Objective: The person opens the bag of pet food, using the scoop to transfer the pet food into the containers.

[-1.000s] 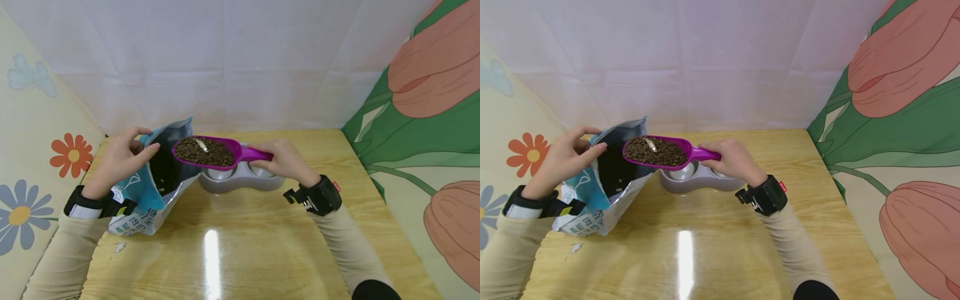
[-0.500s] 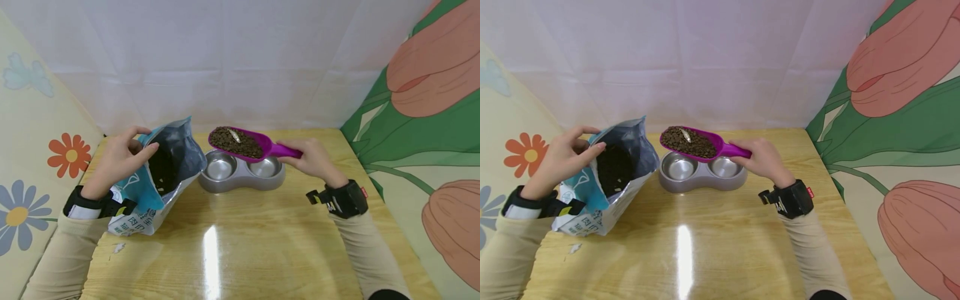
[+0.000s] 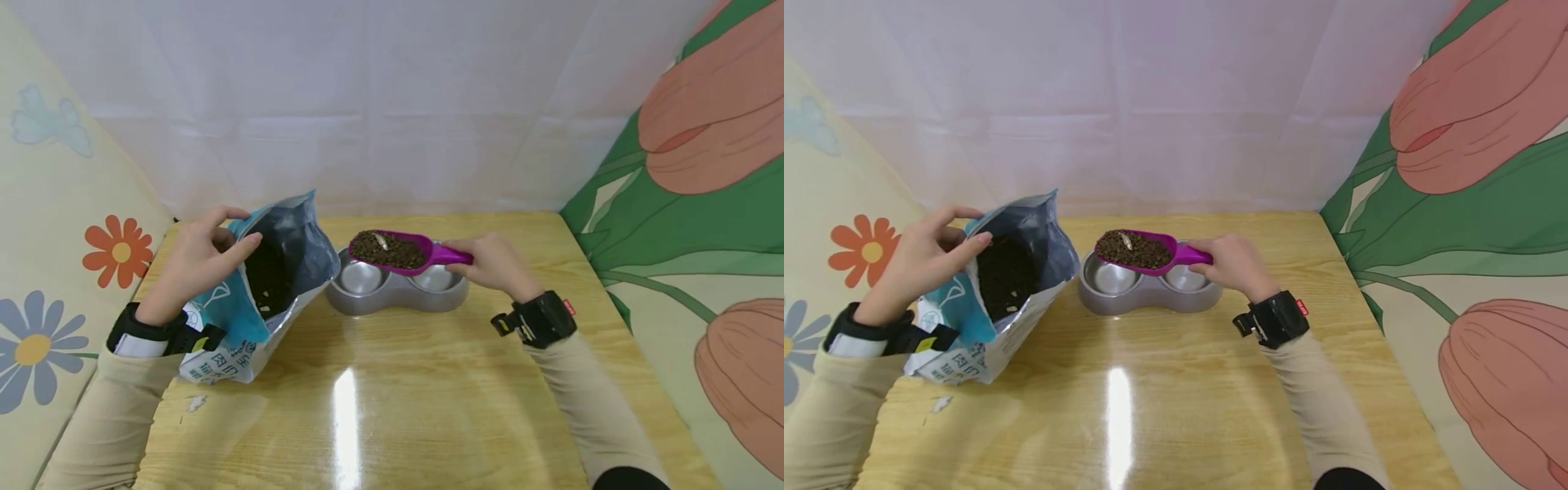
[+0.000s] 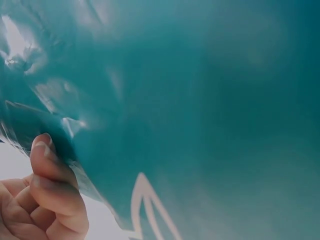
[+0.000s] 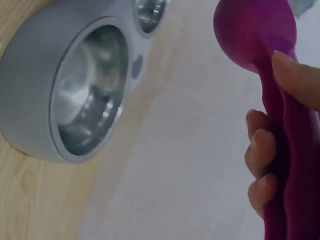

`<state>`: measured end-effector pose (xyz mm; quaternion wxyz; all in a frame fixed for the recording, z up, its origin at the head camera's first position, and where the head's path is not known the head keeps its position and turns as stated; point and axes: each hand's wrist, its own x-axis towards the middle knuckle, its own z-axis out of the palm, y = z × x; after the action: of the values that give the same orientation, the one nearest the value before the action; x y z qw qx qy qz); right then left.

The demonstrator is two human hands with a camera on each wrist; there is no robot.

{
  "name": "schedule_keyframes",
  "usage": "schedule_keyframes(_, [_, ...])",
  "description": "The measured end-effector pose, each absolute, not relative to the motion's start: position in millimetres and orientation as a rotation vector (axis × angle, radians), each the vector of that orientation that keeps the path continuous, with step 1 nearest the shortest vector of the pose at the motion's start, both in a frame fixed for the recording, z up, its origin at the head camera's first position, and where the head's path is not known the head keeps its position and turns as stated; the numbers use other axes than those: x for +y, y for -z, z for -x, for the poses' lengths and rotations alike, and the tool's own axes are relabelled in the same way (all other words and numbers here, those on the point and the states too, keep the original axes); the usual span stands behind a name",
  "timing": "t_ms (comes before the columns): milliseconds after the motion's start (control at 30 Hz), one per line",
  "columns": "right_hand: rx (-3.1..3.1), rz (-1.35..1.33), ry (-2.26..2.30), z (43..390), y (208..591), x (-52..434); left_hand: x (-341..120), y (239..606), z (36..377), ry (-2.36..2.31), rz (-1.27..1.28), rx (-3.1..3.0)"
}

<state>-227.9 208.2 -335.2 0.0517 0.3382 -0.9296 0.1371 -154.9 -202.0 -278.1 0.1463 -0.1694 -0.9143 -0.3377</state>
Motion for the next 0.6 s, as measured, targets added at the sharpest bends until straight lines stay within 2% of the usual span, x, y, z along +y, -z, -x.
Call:
schedule_keyframes(300, [-2.988, -1.072, -0.170, 252.0, 349.8, 178.5, -202.7, 278.0, 155.4, 0.983, 0.507, -2.616])
schedule_keyframes(600, [-3.003, -1.172, 0.081, 274.0, 347.0, 147.8, -202.8, 278.7, 155.9, 0.963, 0.488, -2.625])
